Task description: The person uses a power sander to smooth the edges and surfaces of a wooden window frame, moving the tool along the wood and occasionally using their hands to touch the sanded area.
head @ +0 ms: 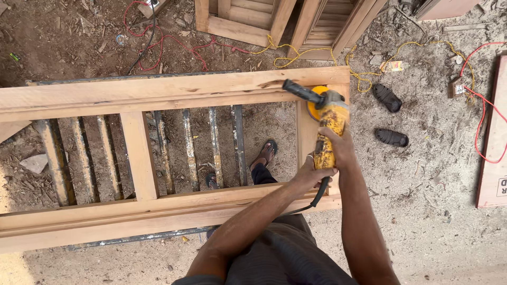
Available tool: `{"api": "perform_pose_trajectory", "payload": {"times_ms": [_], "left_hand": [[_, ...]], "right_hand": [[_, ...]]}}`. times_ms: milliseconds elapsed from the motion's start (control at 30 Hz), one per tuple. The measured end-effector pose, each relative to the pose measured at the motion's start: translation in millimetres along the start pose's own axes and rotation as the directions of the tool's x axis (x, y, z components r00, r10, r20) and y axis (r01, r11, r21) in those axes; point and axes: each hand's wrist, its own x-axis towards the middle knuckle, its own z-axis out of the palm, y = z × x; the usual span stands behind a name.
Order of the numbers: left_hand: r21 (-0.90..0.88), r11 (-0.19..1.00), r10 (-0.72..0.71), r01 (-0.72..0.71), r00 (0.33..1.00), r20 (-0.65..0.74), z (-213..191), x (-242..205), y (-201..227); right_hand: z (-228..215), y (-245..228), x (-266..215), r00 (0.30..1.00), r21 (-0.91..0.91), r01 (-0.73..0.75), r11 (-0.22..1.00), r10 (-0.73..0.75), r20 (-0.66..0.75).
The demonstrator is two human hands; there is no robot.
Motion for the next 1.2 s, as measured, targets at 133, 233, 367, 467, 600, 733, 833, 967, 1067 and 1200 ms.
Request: {"api": "perform_pose_trajectory", "payload": {"times_ms": [133, 233, 367, 467, 600, 733, 833, 967, 1067, 1200], "left_hand": [[0.328, 0.867, 0.323, -0.375, 0.924, 0.204, -4, -19, -31], [0.452, 0.771, 0.408, -0.448, 0.893, 0.19, 0, -25, -47], [-0.152, 0.986, 0.096, -0.064, 0.972, 0.216, 11, -18, -45], [-0.252, 0.967, 0.091, -0.036, 0.973, 0.21, 12, -19, -40], [-0.298, 0.954, 0.05, -0.008, 0.99, 0.134, 5, -26, -35], [-0.409, 0.91, -0.021, 0.068, 0.993, 0.118, -3, -25, -39], [-0.35, 0.937, 0.019, 0.011, 0.996, 0.083, -6, -18, -52], [-0.259, 0.964, 0.084, -0.058, 0.992, 0.09, -12, -5, -69], [-0.096, 0.995, 0.035, -0.026, 0.995, 0.097, -19, 6, -75], [0.559, 0.815, 0.205, -0.152, 0.978, -0.032, -33, 11, -57]], "right_hand": [[-44, 24, -27, 0.983, 0.532, -0.143, 0.834, 0.182, -0.022], [-59, 42, -39, 0.999, 0.663, -0.049, 0.747, 0.051, 0.016], [-63, 51, -37, 0.999, 0.738, 0.005, 0.675, 0.03, -0.035], [-61, 56, -34, 0.999, 0.78, -0.037, 0.625, 0.029, 0.023], [-52, 59, -26, 1.0, 0.779, 0.019, 0.626, -0.015, -0.013], [-45, 62, -21, 1.0, 0.814, 0.022, 0.581, -0.019, -0.013], [-43, 61, -20, 0.998, 0.807, 0.048, 0.589, -0.051, -0.022], [-46, 48, -21, 0.999, 0.766, 0.023, 0.643, -0.046, 0.008], [-52, 30, -14, 0.996, 0.555, 0.074, 0.829, -0.033, -0.084], [-50, 12, 23, 0.956, 0.076, 0.292, 0.954, -0.287, -0.068]]}}
